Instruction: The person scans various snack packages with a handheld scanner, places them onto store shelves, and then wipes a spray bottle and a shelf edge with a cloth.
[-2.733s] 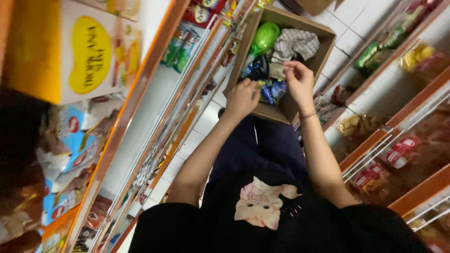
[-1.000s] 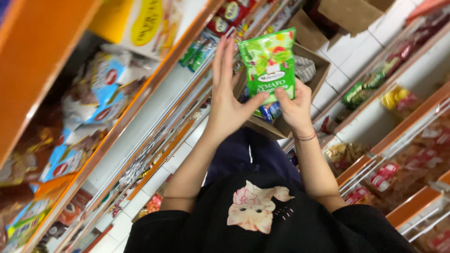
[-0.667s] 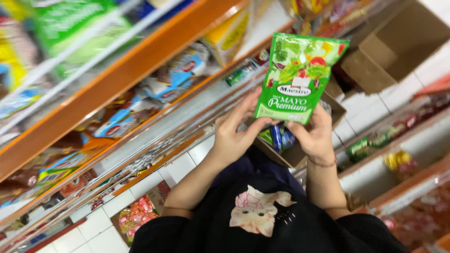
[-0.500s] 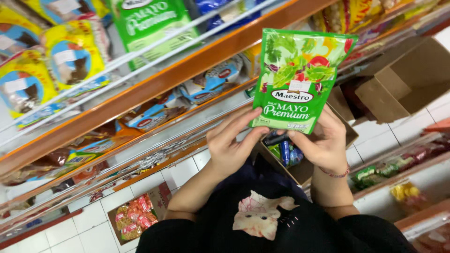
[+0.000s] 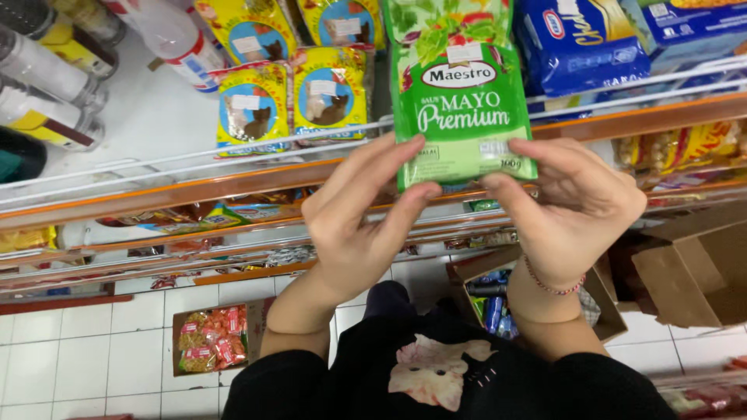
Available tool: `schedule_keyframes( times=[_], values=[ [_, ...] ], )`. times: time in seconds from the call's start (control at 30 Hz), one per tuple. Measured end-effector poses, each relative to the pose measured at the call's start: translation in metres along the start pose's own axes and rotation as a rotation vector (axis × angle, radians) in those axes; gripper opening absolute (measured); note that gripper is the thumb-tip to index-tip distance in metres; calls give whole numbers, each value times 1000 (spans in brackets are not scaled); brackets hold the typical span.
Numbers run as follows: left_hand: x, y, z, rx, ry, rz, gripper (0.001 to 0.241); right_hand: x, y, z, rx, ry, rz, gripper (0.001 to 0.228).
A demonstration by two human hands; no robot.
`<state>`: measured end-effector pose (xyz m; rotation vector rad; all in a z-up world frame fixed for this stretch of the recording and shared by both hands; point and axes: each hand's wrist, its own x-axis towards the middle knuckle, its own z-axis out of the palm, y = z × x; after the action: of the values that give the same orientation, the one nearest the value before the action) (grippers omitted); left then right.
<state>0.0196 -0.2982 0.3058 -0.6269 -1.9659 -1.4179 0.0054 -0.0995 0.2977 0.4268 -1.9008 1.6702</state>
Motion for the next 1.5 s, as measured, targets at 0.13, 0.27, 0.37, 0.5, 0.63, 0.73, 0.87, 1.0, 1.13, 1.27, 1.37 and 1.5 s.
schedule_keyframes(
  times=[0.13, 0.27, 0.37, 0.5, 0.63, 0.73, 0.87, 1.0, 1.13, 1.27, 1.37, 1.5],
  values=[
    [13, -6, 1, 18, 30, -45, 27, 20, -1, 17, 49, 49, -7, 26],
    [24, -13, 6, 133, 64, 27, 26, 33, 4, 21, -230, 22, -200, 26],
    [30, -15, 7, 176, 56, 54, 27, 34, 11, 22, -475, 48, -286, 25],
    [35, -13, 9, 229, 62, 80, 27, 30, 23, 25, -434, 120, -245, 21],
    [36, -15, 11, 358, 72, 143, 27, 25, 31, 24, -447, 142, -243, 21],
    [39, -16, 11, 471, 102, 218, 26, 26, 29, 24, -504, 136, -241, 20],
    [40, -16, 10, 557, 93, 264, 23, 29, 22, 28, -545, 113, -220, 17],
    [38, -16, 8, 569, 66, 268, 22, 29, 15, 32, -573, 90, -172, 15],
    [37, -16, 4, 542, 45, 262, 28, 29, 9, 35, -571, 95, -112, 17],
    [33, -15, -6, 517, -4, 269, 32, 26, 4, 40, -577, 114, -59, 17],
    [28, -16, -13, 469, -43, 288, 32, 20, 5, 44, -582, 154, -87, 15],
    [17, -25, -18, 274, -90, 305, 34, -4, 10, 45, -437, 223, -125, 16]
  ],
)
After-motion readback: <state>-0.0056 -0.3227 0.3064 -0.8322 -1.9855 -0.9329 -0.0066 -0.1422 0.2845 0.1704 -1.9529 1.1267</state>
